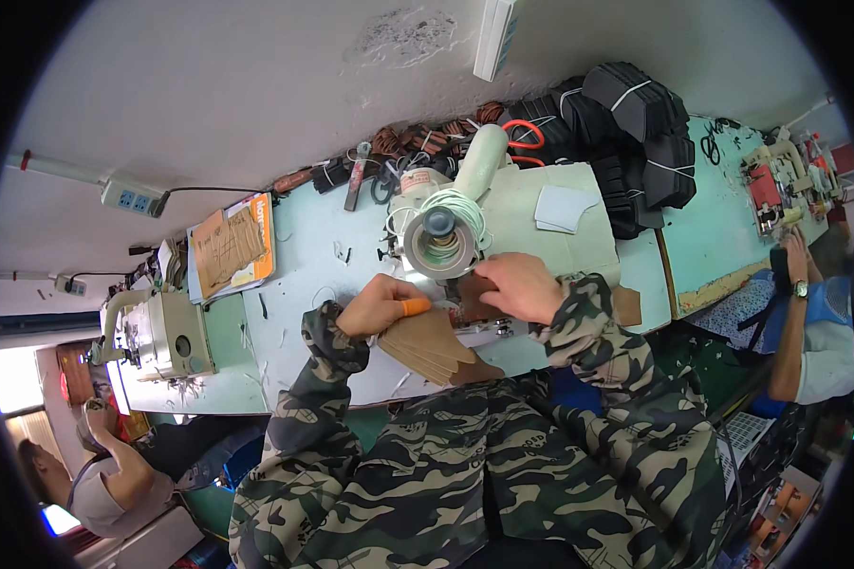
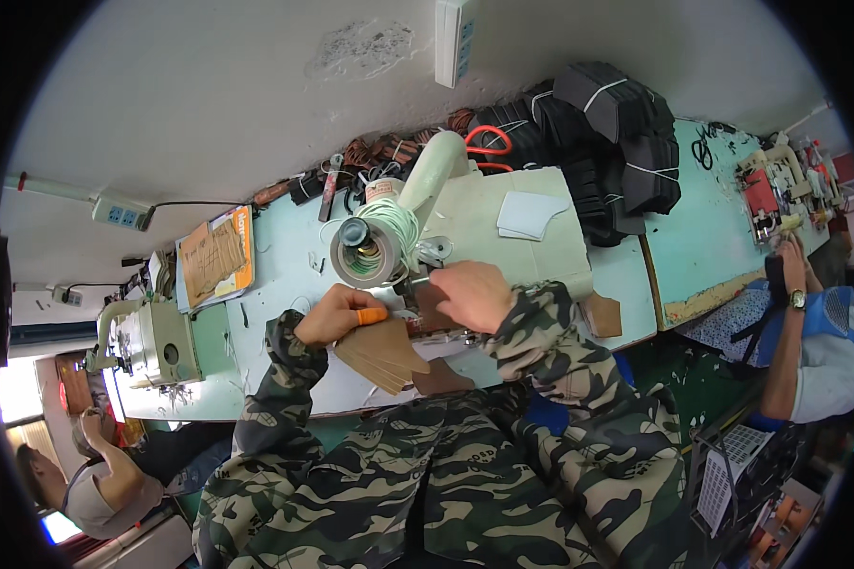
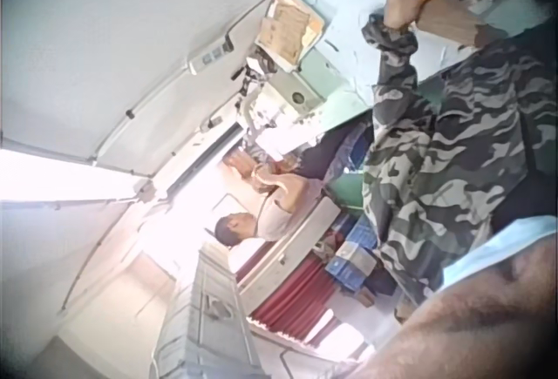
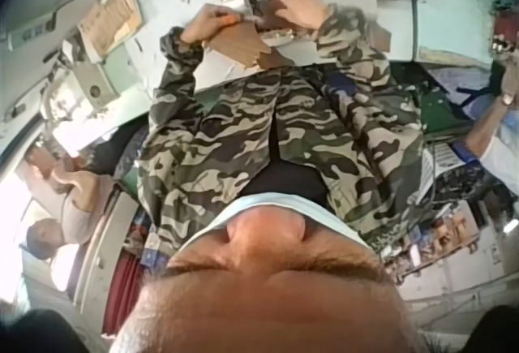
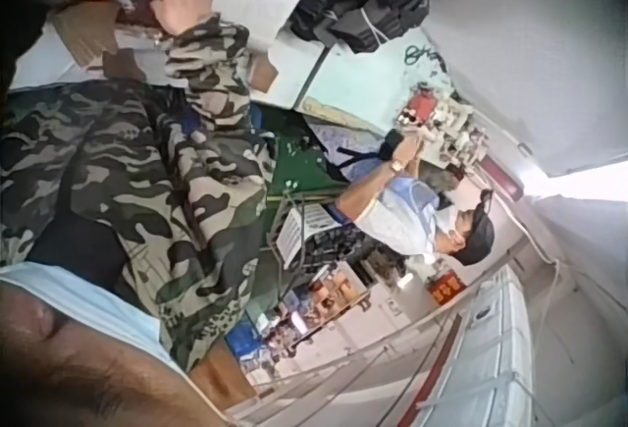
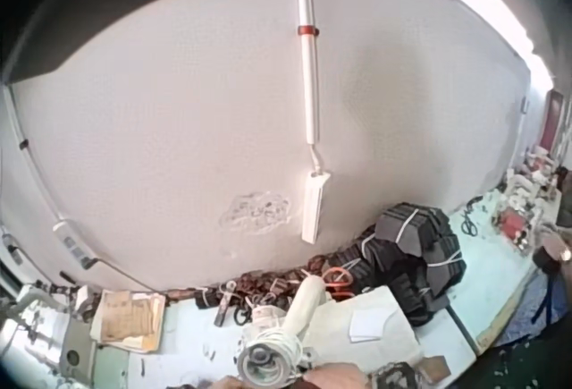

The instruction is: Stitching leather shoe components together using an industrial sewing machine.

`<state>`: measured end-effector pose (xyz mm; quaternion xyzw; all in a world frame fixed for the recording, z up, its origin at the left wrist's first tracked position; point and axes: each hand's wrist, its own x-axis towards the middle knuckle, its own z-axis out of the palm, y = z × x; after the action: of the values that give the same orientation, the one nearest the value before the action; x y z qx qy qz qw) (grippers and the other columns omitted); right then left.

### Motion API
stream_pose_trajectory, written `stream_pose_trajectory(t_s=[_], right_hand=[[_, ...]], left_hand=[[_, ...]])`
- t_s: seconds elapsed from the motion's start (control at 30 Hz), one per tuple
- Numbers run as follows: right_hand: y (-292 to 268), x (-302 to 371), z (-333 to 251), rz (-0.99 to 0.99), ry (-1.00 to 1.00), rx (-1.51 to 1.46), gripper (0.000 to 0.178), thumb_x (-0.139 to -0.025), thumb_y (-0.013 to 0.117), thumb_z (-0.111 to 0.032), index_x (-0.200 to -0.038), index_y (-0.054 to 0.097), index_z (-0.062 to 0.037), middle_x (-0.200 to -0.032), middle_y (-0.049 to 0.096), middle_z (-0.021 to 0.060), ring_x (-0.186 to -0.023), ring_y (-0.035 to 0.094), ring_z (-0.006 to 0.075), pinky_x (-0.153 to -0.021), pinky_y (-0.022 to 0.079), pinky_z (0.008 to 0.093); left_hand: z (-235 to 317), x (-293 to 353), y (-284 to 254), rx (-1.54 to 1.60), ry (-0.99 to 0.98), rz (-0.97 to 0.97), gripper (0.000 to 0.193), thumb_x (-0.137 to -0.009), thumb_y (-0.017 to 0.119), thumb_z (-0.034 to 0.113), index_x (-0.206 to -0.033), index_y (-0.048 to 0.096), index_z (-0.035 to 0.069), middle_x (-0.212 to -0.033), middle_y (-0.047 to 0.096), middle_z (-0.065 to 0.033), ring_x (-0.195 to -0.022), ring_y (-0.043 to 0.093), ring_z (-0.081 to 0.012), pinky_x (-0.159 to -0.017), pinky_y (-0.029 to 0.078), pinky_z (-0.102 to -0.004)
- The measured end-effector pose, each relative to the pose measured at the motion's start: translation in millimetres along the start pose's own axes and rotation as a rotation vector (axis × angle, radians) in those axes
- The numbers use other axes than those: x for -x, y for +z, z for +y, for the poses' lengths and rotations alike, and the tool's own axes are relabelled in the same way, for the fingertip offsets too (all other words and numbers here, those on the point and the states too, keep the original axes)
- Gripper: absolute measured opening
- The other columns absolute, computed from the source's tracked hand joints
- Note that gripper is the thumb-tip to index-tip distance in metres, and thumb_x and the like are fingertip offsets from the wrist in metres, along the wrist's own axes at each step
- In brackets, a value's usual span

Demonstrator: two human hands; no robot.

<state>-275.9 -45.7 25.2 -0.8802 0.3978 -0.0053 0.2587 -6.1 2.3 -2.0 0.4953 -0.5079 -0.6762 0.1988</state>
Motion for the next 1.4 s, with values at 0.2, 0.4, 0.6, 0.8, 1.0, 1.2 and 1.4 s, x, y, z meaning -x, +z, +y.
stream_pose_trajectory(t_s=[0.2, 0.4, 0.6, 0.8, 1.0, 1.2, 1.4], right_hand=[[-41, 4, 18, -0.254, -0.067, -0.520, 0.028, -0.078, 0.072, -0.024, -0.091, 0.066, 0.0000, -0.084, 0.065, 0.0162, -0.078, 0.064, 0.0326, -0.070, 0.048, 0.0427], [-2, -1, 9, -0.011, -0.225, -0.231, 0.024, -0.077, 0.072, -0.022, -0.090, 0.067, -0.0020, -0.098, 0.067, 0.0127, -0.094, 0.062, 0.0351, -0.082, 0.049, 0.0430], [-12, 1, 18, -0.064, -0.104, -0.376, 0.028, -0.077, 0.072, -0.020, -0.096, 0.067, -0.0003, -0.089, 0.068, 0.0167, -0.084, 0.064, 0.0373, -0.074, 0.050, 0.0402], [-33, 14, 20, -0.195, -0.042, -0.554, 0.029, -0.080, 0.071, -0.022, -0.099, 0.067, 0.0007, -0.085, 0.068, 0.0165, -0.076, 0.065, 0.0300, -0.071, 0.050, 0.0358], [-34, 21, 25, -0.178, 0.014, -0.592, 0.029, -0.080, 0.071, -0.022, -0.097, 0.066, 0.0006, -0.086, 0.068, 0.0177, -0.077, 0.064, 0.0331, -0.071, 0.049, 0.0364], [-59, 31, 27, 0.790, 0.022, -0.137, 0.017, -0.078, 0.068, -0.017, -0.091, 0.066, -0.0063, -0.085, 0.060, 0.0140, -0.080, 0.059, 0.0351, -0.069, 0.048, 0.0441], [1, 35, 7, 0.535, 0.178, -0.326, 0.039, -0.082, 0.071, -0.039, -0.100, 0.065, -0.0049, -0.089, 0.063, 0.0137, -0.083, 0.062, 0.0328, -0.070, 0.048, 0.0434]], left_hand=[[-9, -5, 12, -0.346, 0.134, 0.310, 0.020, -0.089, 0.065, 0.016, -0.098, 0.071, -0.001, -0.079, 0.069, -0.0142, -0.069, 0.063, -0.0177, -0.069, 0.051, -0.0321], [8, 0, -9, -0.144, 0.030, -0.026, 0.022, -0.089, 0.067, 0.015, -0.101, 0.071, -0.002, -0.082, 0.070, -0.0078, -0.074, 0.063, -0.0120, -0.069, 0.051, -0.0296], [3, 9, 5, -0.223, 0.003, 0.121, 0.020, -0.088, 0.069, 0.015, -0.095, 0.068, -0.004, -0.078, 0.069, -0.0040, -0.073, 0.062, -0.0104, -0.068, 0.051, -0.0283], [-6, 5, 9, -0.399, 0.135, 0.337, 0.023, -0.087, 0.070, 0.018, -0.095, 0.068, -0.003, -0.079, 0.069, -0.0056, -0.072, 0.062, -0.0104, -0.067, 0.051, -0.0288], [7, 20, 15, -0.004, 0.074, 0.021, 0.018, -0.089, 0.070, 0.015, -0.093, 0.066, -0.002, -0.080, 0.067, -0.0025, -0.073, 0.059, -0.0071, -0.067, 0.050, -0.0262], [-15, 28, 31, 0.054, 0.054, 0.080, 0.011, -0.092, 0.065, 0.009, -0.090, 0.059, 0.000, -0.077, 0.060, 0.0023, -0.070, 0.052, -0.0030, -0.063, 0.043, -0.0202], [-10, 24, 37, 0.226, 0.043, 0.135, 0.008, -0.096, 0.059, 0.007, -0.097, 0.052, 0.003, -0.084, 0.060, 0.0014, -0.070, 0.053, -0.0027, -0.060, 0.043, -0.0189]])
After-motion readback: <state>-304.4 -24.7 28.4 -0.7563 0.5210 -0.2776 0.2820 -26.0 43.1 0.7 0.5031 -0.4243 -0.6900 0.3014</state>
